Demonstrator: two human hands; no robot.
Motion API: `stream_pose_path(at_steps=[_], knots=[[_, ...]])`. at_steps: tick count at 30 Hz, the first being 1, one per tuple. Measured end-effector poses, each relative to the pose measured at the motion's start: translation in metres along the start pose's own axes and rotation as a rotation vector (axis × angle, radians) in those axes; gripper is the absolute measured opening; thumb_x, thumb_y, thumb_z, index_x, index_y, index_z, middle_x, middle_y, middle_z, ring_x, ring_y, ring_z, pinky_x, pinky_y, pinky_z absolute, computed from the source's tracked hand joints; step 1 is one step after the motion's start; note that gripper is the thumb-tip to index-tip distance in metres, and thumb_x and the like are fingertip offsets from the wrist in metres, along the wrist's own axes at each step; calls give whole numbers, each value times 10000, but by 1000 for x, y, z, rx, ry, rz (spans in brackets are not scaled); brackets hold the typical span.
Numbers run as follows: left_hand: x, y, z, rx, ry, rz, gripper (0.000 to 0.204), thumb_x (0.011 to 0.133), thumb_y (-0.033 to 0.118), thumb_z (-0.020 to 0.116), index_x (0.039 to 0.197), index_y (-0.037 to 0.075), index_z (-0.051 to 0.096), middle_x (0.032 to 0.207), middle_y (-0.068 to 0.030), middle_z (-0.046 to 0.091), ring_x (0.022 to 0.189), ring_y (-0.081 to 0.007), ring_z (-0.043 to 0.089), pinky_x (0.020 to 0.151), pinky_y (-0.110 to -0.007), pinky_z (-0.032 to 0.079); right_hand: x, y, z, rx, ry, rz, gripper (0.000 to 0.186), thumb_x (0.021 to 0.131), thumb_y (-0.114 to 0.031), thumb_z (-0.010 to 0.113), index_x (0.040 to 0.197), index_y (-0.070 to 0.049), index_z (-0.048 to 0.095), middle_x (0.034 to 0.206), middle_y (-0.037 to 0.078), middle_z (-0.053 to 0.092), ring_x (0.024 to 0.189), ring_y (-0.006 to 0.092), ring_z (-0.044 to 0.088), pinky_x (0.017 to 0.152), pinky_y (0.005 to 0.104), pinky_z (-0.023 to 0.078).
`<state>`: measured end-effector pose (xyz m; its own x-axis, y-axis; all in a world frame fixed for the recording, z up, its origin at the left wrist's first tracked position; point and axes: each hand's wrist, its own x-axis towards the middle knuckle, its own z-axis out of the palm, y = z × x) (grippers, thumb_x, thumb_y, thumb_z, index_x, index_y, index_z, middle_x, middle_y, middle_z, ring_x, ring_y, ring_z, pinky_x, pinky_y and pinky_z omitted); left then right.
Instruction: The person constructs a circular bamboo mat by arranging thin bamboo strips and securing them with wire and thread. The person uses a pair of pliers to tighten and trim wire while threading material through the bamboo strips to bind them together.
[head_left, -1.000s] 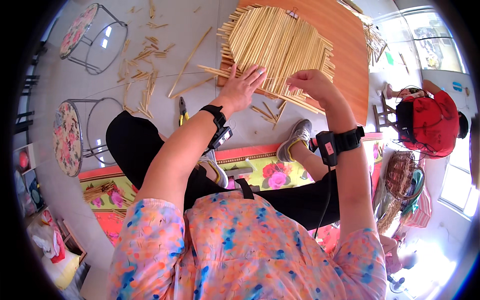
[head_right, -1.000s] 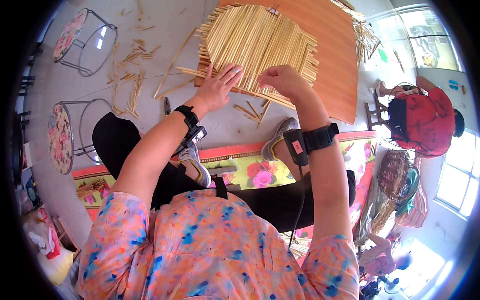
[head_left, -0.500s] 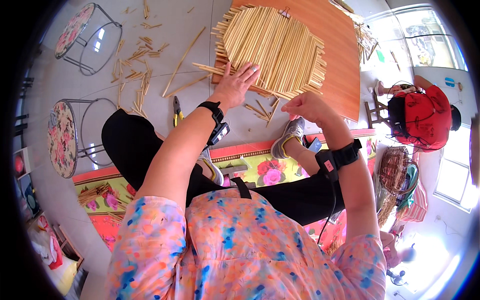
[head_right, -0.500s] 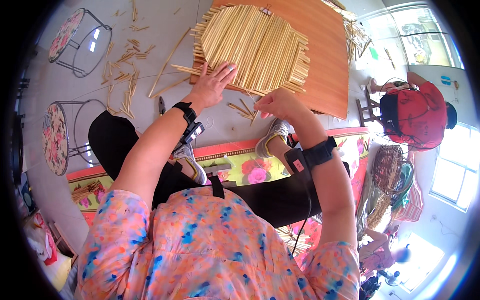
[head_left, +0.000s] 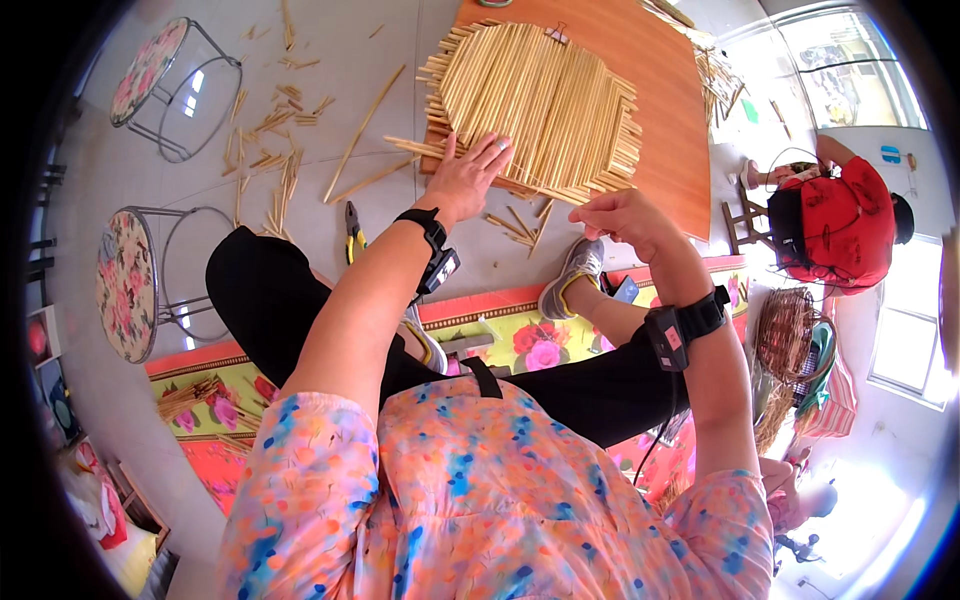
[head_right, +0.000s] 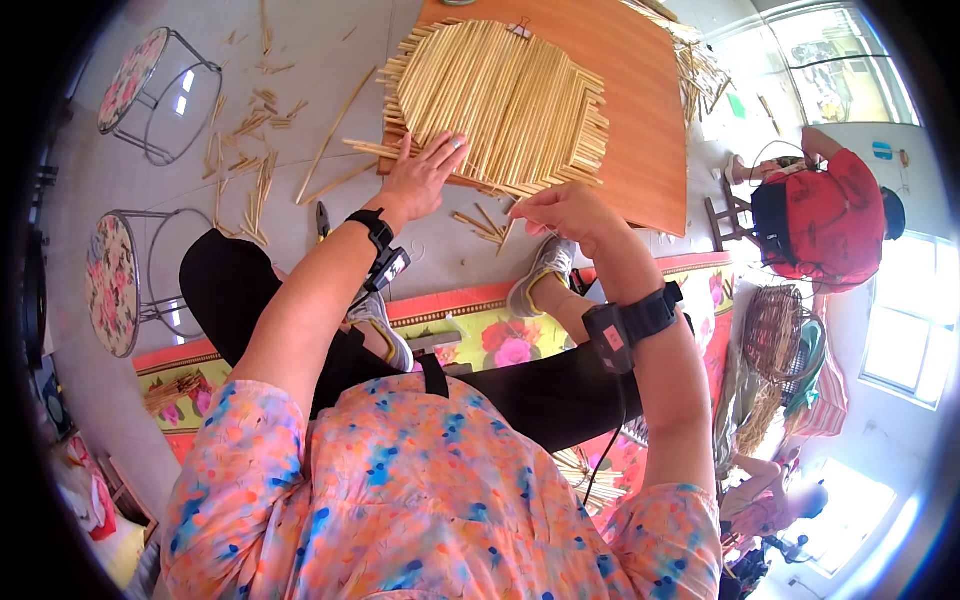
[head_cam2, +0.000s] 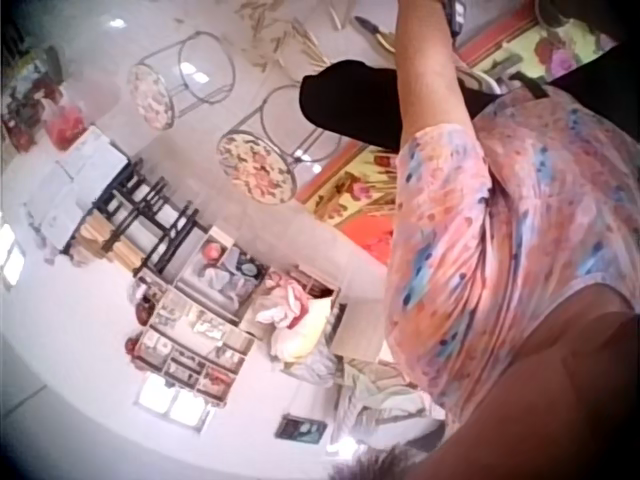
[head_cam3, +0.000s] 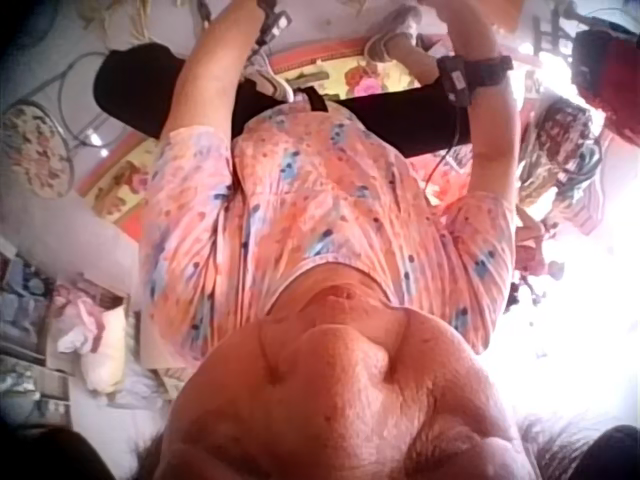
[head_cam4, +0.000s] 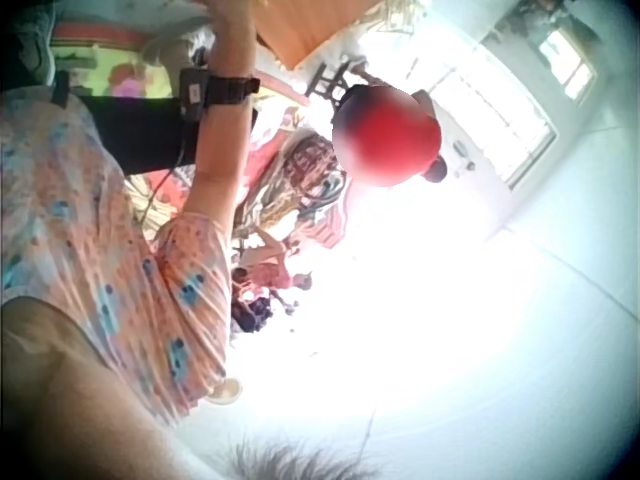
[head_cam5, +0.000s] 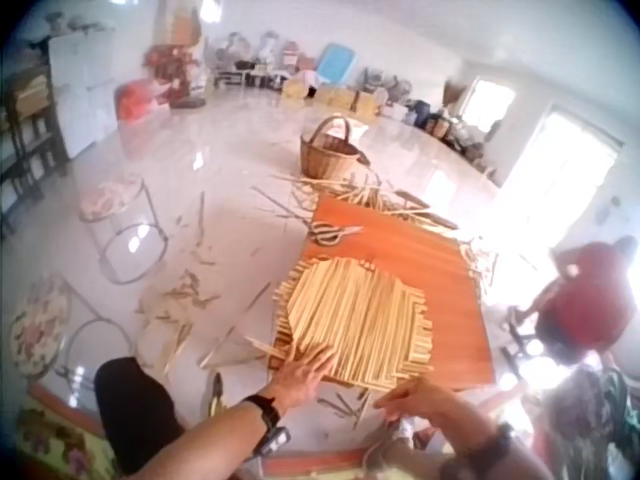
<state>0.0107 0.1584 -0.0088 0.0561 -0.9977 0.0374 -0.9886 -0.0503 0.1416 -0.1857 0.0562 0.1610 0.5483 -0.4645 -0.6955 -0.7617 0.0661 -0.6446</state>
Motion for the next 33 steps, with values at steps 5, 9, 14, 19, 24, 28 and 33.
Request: stream_pose_path(at_steps=[5, 9, 14, 19, 24, 28, 33], knots=[[0, 1, -2, 2, -9, 1, 712, 789, 129, 530, 1418, 166, 199, 1468, 39, 177, 1367, -144, 126, 1082, -538, 161, -1, 5, 1, 62, 6, 37, 151, 818, -179, 633, 874, -54, 697, 644, -12, 588, 584, 54, 517, 509, 197, 364], [3, 3, -4, 18, -45, -4, 795, 754, 166, 598, 1424, 156, 170, 1479, 23, 150, 1373, -158, 110, 1072, -567, 147, 3, 17, -10, 238, -39, 40, 157, 836, -179, 608, 898, -56, 684, 617, -20, 568, 567, 47, 505, 467, 180, 321], [8, 8, -5, 24, -16, -12, 786, 746, 147, 603, 1417, 155, 194, 1463, -11, 203, 1369, -174, 136, 1063, -591, 138, 1, 32, -6, 246, -24, 41, 226, 879, -194, 550, 973, -5, 629, 620, -27, 541, 515, 46, 457, 456, 185, 319], [11, 3, -26, -130, 92, -74, 653, 749, 125, 575, 1350, 128, 321, 1404, -37, 299, 1312, -208, 259, 1022, -603, 192, 3, 31, -7, 333, -23, 37, 203, 883, -204, 550, 968, -39, 634, 645, -44, 528, 549, 41, 468, 466, 178, 317], [9, -24, -51, -570, 371, -301, 411, 770, 152, 599, 1159, 54, 511, 1125, -131, 560, 1005, -257, 565, 867, -391, 437, 9, 27, -9, 461, 94, 33, 177, 892, -202, 536, 951, -73, 642, 646, -70, 509, 576, 27, 476, 469, 177, 307], [-8, -21, -79, -942, 281, -402, 211, 810, 147, 592, 969, 7, 599, 835, -90, 644, 797, -174, 631, 700, -295, 500, 12, 19, -10, 460, 111, -7, 161, 884, -198, 546, 941, -83, 644, 635, -75, 508, 569, 24, 477, 473, 181, 304], [-5, 5, -78, -907, 180, -404, 133, 809, 120, 584, 859, -1, 602, 724, -73, 623, 703, -155, 622, 637, -287, 491, 14, 14, -8, 531, 169, -10, 133, 858, -198, 570, 887, -101, 657, 639, -80, 519, 557, 22, 481, 479, 187, 302]])
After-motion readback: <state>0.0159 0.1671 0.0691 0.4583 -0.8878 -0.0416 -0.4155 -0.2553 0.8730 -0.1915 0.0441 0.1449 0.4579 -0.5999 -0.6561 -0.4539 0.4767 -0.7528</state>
